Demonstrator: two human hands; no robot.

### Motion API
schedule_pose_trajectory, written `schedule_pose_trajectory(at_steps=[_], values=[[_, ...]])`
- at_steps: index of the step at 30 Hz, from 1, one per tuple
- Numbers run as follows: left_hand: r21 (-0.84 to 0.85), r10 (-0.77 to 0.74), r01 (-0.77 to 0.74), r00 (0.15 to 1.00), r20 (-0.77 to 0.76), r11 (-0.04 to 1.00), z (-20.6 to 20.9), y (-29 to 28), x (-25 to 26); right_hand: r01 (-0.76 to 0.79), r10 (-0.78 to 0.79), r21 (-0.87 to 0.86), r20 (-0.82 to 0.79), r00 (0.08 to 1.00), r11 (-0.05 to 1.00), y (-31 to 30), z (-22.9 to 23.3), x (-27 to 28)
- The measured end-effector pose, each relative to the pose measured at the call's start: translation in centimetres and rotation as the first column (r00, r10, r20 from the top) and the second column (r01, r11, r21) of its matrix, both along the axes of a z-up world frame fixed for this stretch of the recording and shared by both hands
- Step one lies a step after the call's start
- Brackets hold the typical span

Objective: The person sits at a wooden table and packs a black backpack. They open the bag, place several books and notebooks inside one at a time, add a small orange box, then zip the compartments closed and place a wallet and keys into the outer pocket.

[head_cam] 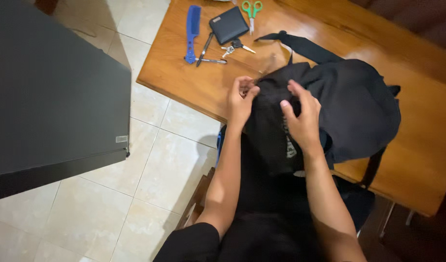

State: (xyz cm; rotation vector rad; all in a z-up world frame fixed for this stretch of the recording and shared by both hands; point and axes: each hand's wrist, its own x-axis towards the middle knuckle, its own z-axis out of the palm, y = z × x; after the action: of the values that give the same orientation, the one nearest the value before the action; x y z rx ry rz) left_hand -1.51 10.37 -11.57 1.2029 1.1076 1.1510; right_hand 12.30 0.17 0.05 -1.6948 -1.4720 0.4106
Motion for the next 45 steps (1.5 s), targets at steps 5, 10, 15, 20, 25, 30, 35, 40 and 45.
schedule_pose_trajectory(at_steps=[5, 10, 15, 20, 25, 30, 35, 40, 45], values=[[0.129, -0.231, 0.226, 0.973, 0.024, 0.966, 7.8, -5.1, 1.2, 0.077, 0.002, 0.111, -0.58, 0.815, 0.991, -2.1, 0.8, 2.6], [0.232, -0.37, 0.418, 0.902, -0.223, 0.878, 12.8, -8.4, 3.6, 0.195, -0.029, 0.179, -0.661, 0.75, 0.964, -6.2, 1.9, 5.7], [0.348, -0.353, 0.536, 0.81, -0.468, 0.769, 14.0, -10.3, 5.4, 0.206, -0.032, 0.191, -0.654, 0.756, 0.96, -9.2, 2.7, 6.9], [0.386, -0.349, 0.592, 0.767, -0.538, 0.708, 13.4, -11.3, 6.2, 0.251, -0.068, 0.185, -0.664, 0.745, 0.95, -11.0, 2.1, 7.4], [0.482, -0.333, 0.632, 0.753, -0.568, 0.607, 13.0, -10.1, 6.0, 0.269, -0.062, 0.214, -0.663, 0.746, 0.939, -11.1, 0.8, 7.9], [0.465, -0.198, 0.738, 0.614, -0.764, 0.489, 12.7, -5.9, 3.3, 0.344, -0.092, 0.191, -0.745, 0.661, 0.919, -10.0, 0.5, 9.1], [0.358, -0.256, 0.831, 0.49, -0.833, 0.426, 13.6, -3.1, 1.2, 0.241, -0.045, 0.172, -0.721, 0.691, 0.955, -6.8, 0.7, 7.5], [0.41, -0.44, 0.808, 0.578, -0.687, 0.422, 15.0, -2.5, 0.3, 0.017, -0.016, 0.003, -0.289, 0.957, 1.0, -4.2, 1.8, 5.1], [0.486, -0.39, 0.717, 0.687, -0.613, 0.5, 14.3, -3.1, -0.6, 0.052, -0.087, 0.124, 0.289, 0.954, 0.991, -4.5, 3.5, 3.2]])
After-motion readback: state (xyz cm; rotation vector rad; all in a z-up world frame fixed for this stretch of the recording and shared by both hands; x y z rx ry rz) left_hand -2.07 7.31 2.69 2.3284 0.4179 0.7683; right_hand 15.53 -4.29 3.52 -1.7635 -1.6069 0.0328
